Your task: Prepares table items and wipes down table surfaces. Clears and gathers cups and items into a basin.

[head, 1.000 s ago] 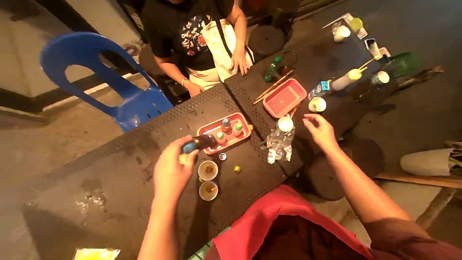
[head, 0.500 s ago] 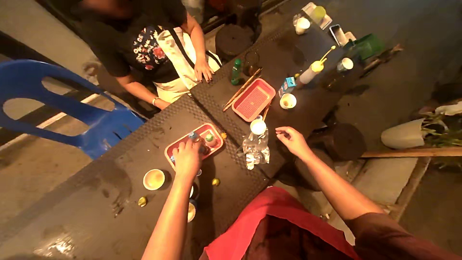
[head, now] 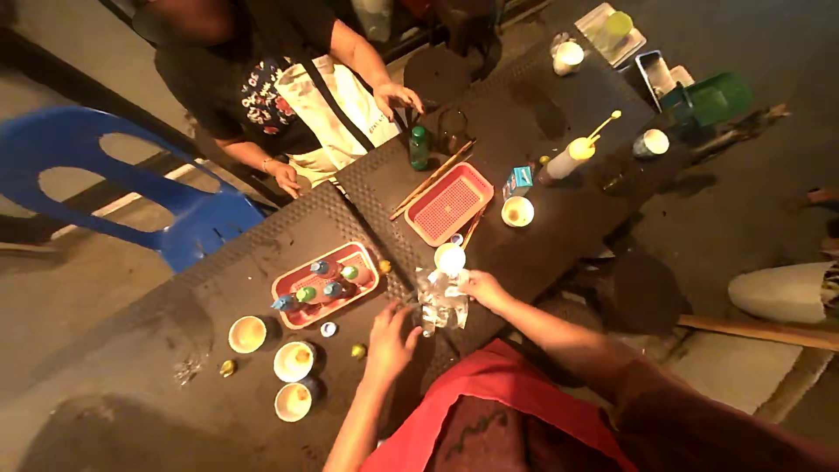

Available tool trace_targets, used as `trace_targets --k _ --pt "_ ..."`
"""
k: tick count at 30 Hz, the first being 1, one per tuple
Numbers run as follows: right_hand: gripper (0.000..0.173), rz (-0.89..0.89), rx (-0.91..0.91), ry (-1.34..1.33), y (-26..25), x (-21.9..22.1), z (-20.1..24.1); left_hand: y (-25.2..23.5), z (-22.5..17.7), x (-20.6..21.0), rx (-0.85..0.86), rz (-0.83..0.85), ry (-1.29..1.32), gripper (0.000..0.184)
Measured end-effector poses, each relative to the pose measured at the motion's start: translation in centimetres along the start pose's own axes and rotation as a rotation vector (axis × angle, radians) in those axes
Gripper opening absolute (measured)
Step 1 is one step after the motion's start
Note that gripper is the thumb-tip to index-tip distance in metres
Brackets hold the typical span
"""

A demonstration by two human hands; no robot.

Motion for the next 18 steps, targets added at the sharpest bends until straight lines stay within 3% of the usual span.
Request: trace_targets --k 4,8,10,12,14,18 --pt "0.04 0.159 -0.088 -0.205 2.8 -2.4 1.2 -1.4 -2.5 2.9 -0.095 0.015 0.206 0.054" --pt "0.034 0.237 0.004 -0.623 3.9 -6.7 2.2 -3.2 -5.6 4.1 -0.239 0.011 0.689 0.093" --pt "0.033 0.266 0.025 -0.703 3.6 -8.0 2.8 -4.2 -6.9 4.5 -0.272 0.046 0.909 0.08" --pt "0.031 0.234 0.028 -0.696 3.6 -8.8 3.9 -4.7 -8.2 4.1 -0.29 0.073 1.038 0.042" --pt "0.032 0.174 0.007 -0.649 3.3 -9.4 4.5 -4.9 -8.8 3.6 -0.34 0.025 1.115 0.017" --pt "0.036 0.14 -0.082 -0.472 2.4 -9.6 5.1 -4.2 -8.3 2.2 -0.376 -0.132 1.215 0.015"
Point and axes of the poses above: each hand's wrist, its own y-axis away from the middle knuckle, its own x-axis out of the palm, z = x × y, the point moved 1 cm from there along -y, towards the middle knuckle, and after that the axes turned 3 degrees about y, right-handed, at the moved point
